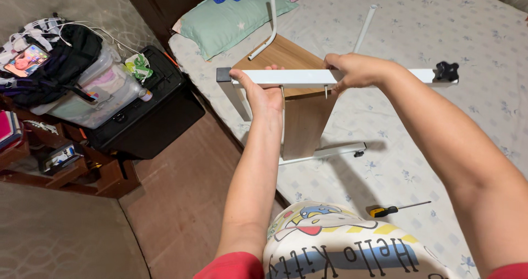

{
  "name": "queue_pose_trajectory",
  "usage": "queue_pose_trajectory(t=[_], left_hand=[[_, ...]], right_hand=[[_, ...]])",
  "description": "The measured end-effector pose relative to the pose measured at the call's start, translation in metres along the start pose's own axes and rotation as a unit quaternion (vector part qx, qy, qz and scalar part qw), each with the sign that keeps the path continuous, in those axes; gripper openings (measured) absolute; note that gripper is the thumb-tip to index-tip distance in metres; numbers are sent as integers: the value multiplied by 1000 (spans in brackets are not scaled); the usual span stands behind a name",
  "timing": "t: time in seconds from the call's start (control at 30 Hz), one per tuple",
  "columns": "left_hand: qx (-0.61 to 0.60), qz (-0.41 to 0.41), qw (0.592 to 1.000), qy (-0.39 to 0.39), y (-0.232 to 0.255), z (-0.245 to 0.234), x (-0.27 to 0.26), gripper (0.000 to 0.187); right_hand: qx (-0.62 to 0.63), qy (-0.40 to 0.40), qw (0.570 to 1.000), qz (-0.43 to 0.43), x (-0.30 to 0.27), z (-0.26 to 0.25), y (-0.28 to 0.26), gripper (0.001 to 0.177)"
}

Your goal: The person assembles a small wooden table by attaching white metal legs to a wooden tabletop using a screwdriver. They align the legs, insert screws, and tighten them to secure the frame.

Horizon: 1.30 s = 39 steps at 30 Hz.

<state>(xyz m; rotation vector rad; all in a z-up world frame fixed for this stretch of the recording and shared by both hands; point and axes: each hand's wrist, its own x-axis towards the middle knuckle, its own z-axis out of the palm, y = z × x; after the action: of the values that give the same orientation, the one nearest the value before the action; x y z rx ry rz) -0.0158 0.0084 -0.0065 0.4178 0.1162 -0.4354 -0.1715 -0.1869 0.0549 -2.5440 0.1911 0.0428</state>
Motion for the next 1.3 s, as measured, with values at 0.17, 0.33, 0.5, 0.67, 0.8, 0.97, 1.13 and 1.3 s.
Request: queue_pose_trajectory(t=[0.17, 0.33, 0.5, 0.67, 0.8, 0.97, 1.13, 1.3], left_hand=[[39, -20, 996, -73, 13, 4, 6, 87], [326, -66, 939, -90, 42, 4, -17, 61], [556, -56, 810, -179, 72, 3, -48, 42], [611, 288, 654, -340, 65, 26, -39, 37], [720, 416, 374, -411, 51, 50, -14, 45], [878, 63, 313, -357, 38, 70, 8, 95], [879, -36, 283, -382, 31, 66, 7, 90], [881, -14, 263, -393, 30, 61, 5, 70]], right_hand=[[-45, 93, 994, 20, -5, 11, -3, 48], [-133, 270, 949, -97, -5, 26, 10, 39], [-219, 371, 886, -170, -6, 32, 32, 35], [-275, 382, 864, -177, -14, 41, 39, 36], [-268, 374, 866, -195, -20, 46, 38, 37], [-256, 378, 867, -198, -21, 52, 33, 35], [-241, 388, 865, -206, -20, 53, 33, 37], [-239, 384, 867, -208, -19, 53, 36, 39]])
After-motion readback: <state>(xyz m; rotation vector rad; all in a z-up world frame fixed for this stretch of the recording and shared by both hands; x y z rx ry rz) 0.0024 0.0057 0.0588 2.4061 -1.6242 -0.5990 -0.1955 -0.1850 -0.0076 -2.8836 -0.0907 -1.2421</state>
